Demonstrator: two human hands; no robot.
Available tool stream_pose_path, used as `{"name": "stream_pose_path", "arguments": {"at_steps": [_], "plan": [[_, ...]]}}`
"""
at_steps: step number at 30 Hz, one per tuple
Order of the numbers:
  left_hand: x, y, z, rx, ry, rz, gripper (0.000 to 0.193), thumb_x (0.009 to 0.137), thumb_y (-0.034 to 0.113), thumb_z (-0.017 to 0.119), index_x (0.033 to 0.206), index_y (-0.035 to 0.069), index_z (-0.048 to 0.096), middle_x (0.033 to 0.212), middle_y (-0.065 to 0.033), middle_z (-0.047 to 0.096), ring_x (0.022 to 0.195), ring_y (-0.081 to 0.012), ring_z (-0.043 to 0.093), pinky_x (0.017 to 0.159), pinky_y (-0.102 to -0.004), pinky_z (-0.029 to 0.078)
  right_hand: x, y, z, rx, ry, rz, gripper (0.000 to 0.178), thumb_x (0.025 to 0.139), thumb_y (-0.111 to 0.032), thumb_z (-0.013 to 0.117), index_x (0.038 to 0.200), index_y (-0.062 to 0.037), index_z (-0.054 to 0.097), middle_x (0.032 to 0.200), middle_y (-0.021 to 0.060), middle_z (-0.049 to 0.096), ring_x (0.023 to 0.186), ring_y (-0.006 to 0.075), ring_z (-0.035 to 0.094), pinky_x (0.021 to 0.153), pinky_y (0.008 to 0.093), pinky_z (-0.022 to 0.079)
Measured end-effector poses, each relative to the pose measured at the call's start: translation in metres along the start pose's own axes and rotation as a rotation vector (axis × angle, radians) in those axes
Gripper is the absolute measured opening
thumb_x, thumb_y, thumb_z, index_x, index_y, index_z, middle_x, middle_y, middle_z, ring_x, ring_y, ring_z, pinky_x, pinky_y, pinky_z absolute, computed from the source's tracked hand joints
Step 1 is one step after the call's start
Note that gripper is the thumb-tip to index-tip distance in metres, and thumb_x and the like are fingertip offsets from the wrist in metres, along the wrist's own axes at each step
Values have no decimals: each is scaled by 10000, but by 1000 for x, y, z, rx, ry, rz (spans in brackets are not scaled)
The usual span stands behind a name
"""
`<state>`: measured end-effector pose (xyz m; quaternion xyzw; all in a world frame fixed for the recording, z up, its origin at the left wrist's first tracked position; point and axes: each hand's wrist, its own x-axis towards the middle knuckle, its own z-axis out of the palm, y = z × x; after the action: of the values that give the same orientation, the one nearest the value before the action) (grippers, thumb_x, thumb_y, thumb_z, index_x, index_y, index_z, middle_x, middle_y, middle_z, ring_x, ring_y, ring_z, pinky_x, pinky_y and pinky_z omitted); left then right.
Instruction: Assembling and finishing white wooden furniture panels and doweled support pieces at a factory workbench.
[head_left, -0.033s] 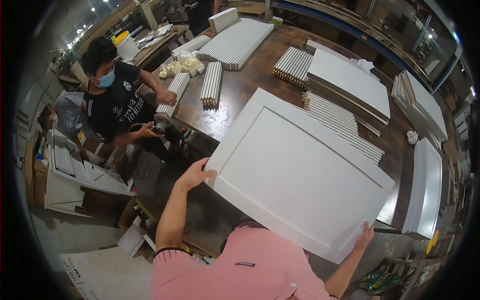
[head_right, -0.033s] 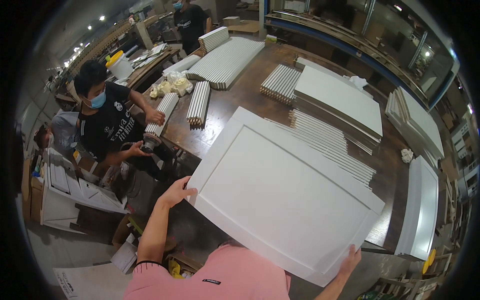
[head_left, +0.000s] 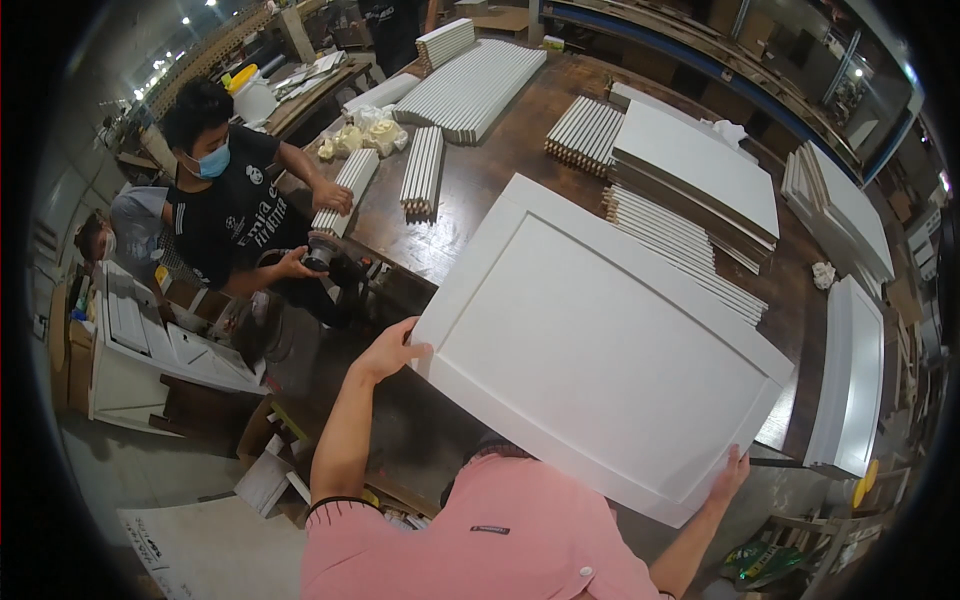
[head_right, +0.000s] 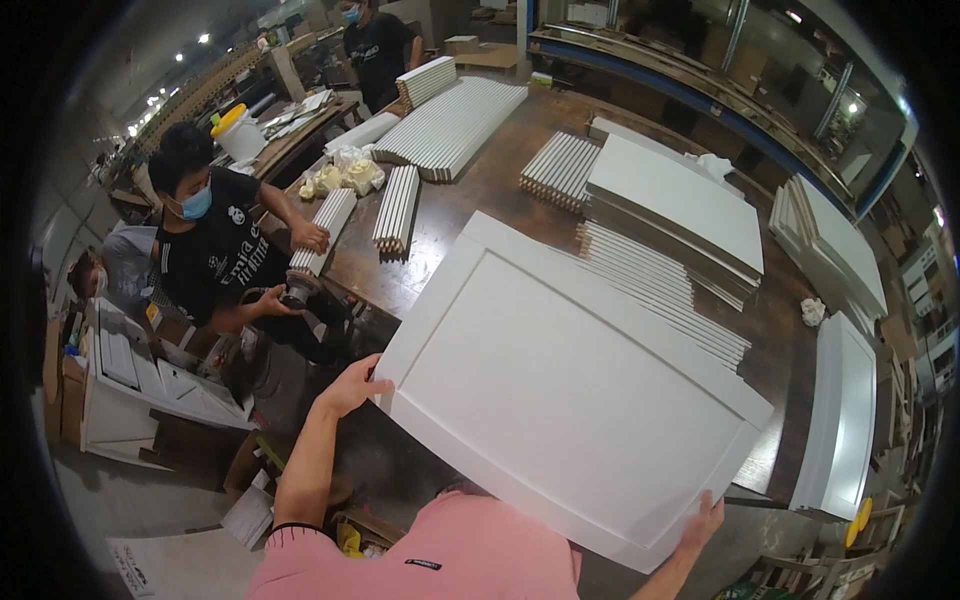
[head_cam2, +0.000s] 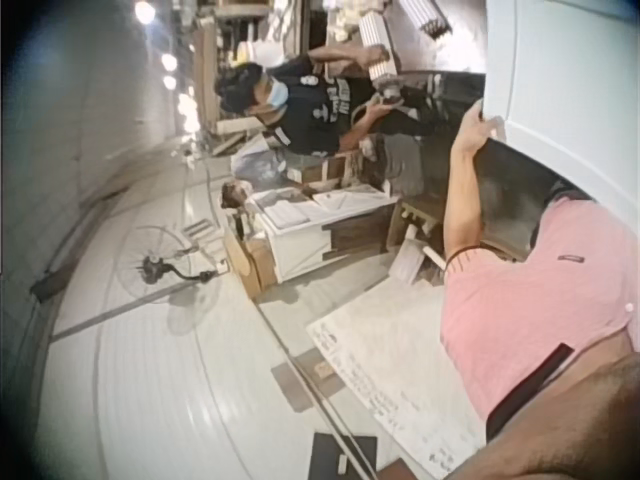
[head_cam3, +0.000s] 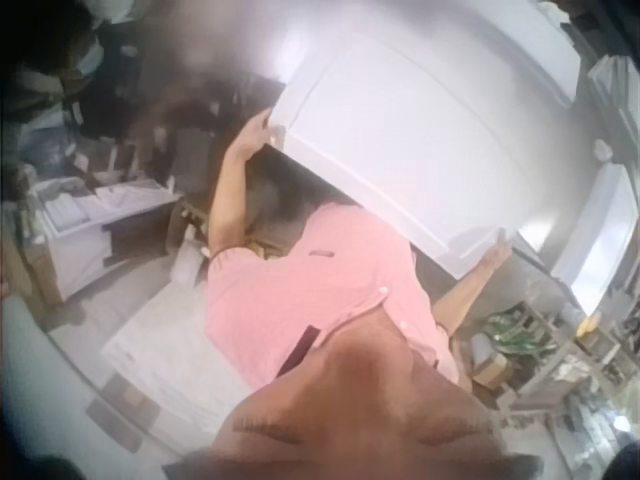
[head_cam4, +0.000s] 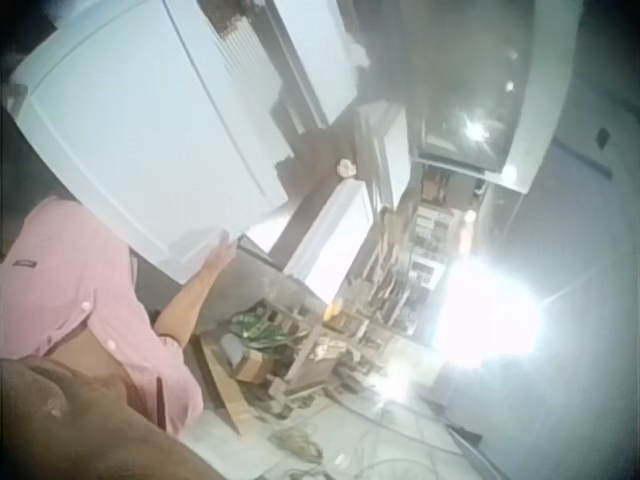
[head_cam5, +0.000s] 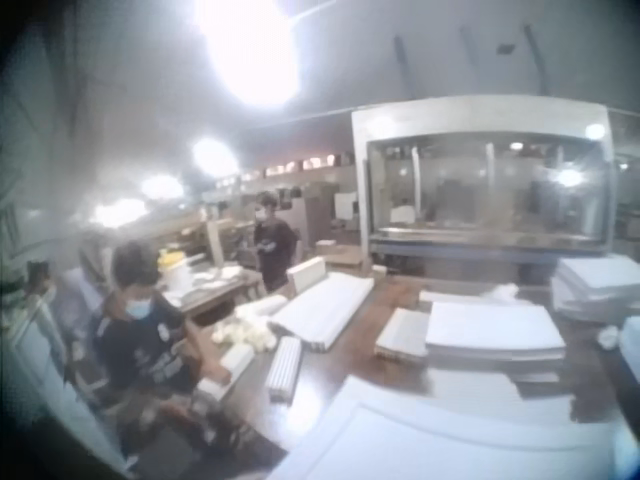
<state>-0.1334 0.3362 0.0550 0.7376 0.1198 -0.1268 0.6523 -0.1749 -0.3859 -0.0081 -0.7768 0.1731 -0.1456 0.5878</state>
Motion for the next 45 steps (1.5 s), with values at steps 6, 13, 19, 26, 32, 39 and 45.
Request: {"name": "stream_pose_path", "arguments": {"at_steps": [6,13,19,26,32,39,45], "plan": [[-14,18,2,-135,-26,91,627,911,-23,696,1499,-38,477,1292,-43,648,1141,-118,599,1019,-285,470,2,10,-10,112,115,-61,473,1079,-285,547,1338,110,581,1216,144,678,1066,220,627,926,334,497],[-32,113,18,-180,-42,345,614,930,45,658,1510,-48,479,1367,-61,628,1220,-136,591,1065,-293,447,-17,43,-21,246,189,45,601,1097,-419,465,1346,121,550,1289,200,631,1106,285,621,946,412,515],[-37,164,40,-371,-194,547,534,957,23,546,1488,-30,524,1301,-80,678,1134,-112,626,997,-263,473,-68,44,11,412,114,187,656,1082,-495,388,1464,30,479,1411,161,549,1259,316,563,1051,439,484],[-33,210,80,-220,-146,529,546,914,26,582,1458,-14,564,1200,-70,710,1051,-79,624,905,-234,502,-114,45,20,578,149,337,655,1078,-502,349,1499,-9,446,1462,149,512,1316,333,528,1072,464,481],[-29,239,105,-115,-162,537,563,880,25,583,1443,18,578,1162,-74,696,1038,-94,623,900,-246,510,-134,40,31,764,156,389,630,1089,-499,326,1457,-12,481,1436,136,541,1276,327,562,1035,456,499],[-25,253,122,-65,-202,583,591,862,47,611,1452,31,565,1164,-91,690,1058,-115,626,915,-258,512,-143,70,16,681,239,345,686,1081,-535,335,1512,-11,431,1511,151,478,1342,348,502,1098,476,442],[-30,254,127,-105,-172,575,603,856,76,638,1452,33,559,1141,-86,689,1068,-123,631,918,-275,516,-140,45,28,656,342,403,754,1068,-580,297,1570,-19,350,1595,186,378,1391,380,455,1129,500,411]]}}
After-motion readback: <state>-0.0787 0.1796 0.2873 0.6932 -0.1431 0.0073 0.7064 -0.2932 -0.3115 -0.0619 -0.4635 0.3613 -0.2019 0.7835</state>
